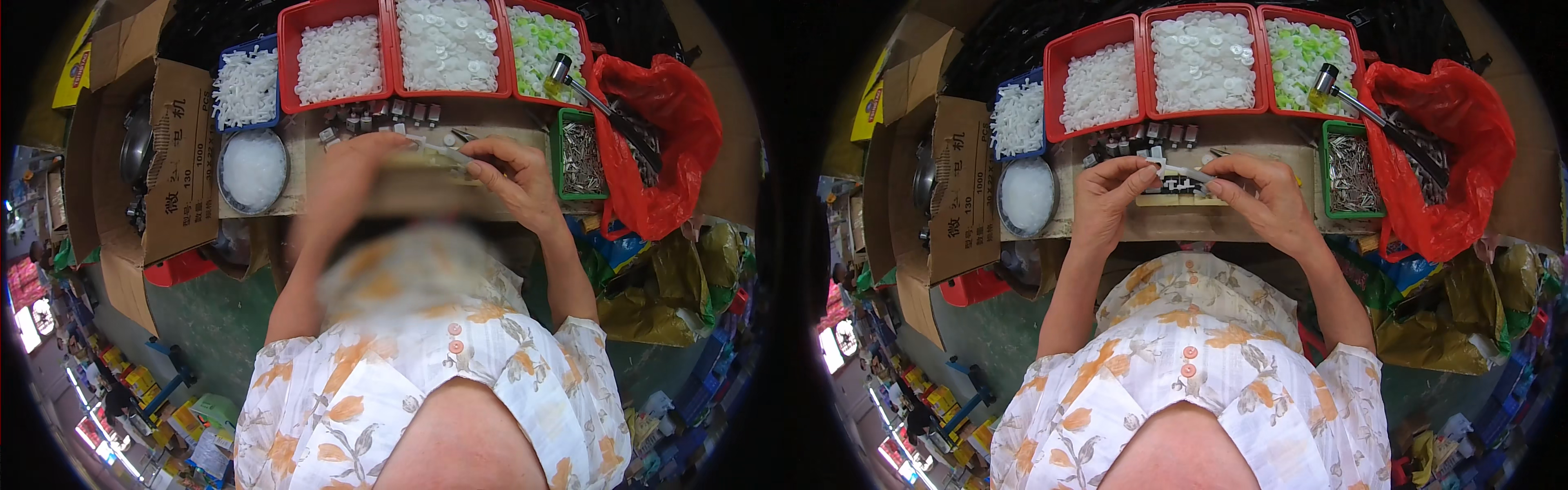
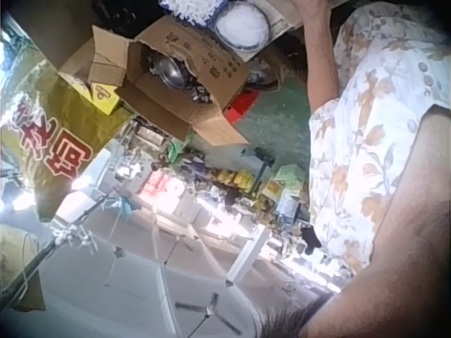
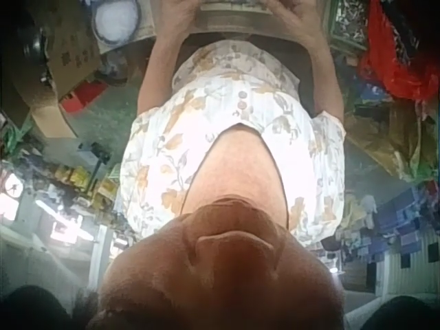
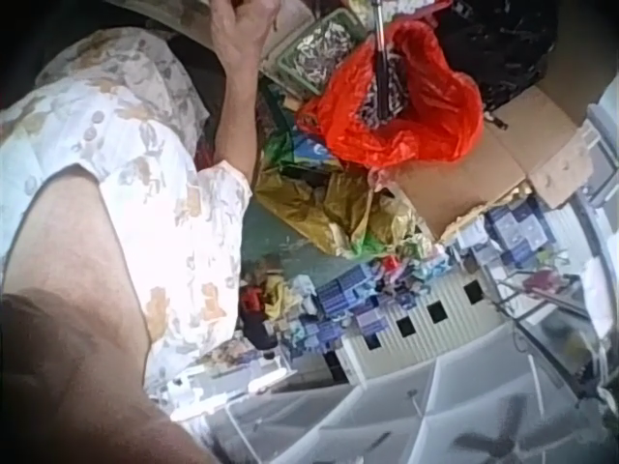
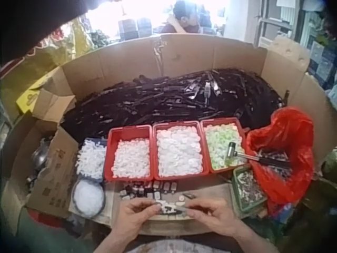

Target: The person assembles small plastic components onto electronic bases by hand at a workbench.

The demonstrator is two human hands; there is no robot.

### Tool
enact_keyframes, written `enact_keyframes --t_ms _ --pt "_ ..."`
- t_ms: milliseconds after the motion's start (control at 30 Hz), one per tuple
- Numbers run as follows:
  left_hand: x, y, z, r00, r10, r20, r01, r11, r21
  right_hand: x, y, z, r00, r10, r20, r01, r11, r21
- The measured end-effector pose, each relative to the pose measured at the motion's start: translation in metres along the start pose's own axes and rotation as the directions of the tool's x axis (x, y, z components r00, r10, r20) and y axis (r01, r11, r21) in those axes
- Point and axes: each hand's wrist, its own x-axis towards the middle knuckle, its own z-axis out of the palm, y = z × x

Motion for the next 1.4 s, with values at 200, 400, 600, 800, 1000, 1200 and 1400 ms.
enact_keyframes --t_ms 200,400,600,800,1000,1200,1400 --pt "-0.004 0.000 -0.002 0.996 0.060 0.063 -0.066 0.994 0.090 0.006 -0.003 -0.004 0.982 -0.164 0.096 0.186 0.934 -0.304" --pt "-0.009 -0.007 0.007 1.000 0.024 0.009 -0.023 0.998 -0.055 0.010 -0.002 0.001 0.988 -0.144 0.063 0.156 0.945 -0.287" --pt "-0.009 -0.004 0.008 0.998 -0.007 0.069 0.003 0.999 0.053 0.015 -0.003 -0.006 0.980 -0.098 0.173 0.141 0.956 -0.257" --pt "-0.011 0.016 0.007 0.990 0.032 0.134 -0.077 0.935 0.346 0.015 0.003 -0.016 0.991 -0.044 0.127 0.069 0.977 -0.202" --pt "-0.007 0.031 0.013 0.944 0.294 0.151 -0.326 0.748 0.578 0.016 0.018 -0.031 0.985 0.059 0.160 -0.019 0.971 -0.240" --pt "-0.007 0.031 0.022 0.880 0.368 0.301 -0.468 0.562 0.682 0.022 0.013 -0.034 0.966 0.138 0.217 -0.069 0.953 -0.296" --pt "-0.005 0.026 0.025 0.912 0.312 0.266 -0.408 0.640 0.651 0.026 0.006 -0.035 0.958 0.149 0.246 -0.059 0.939 -0.338"
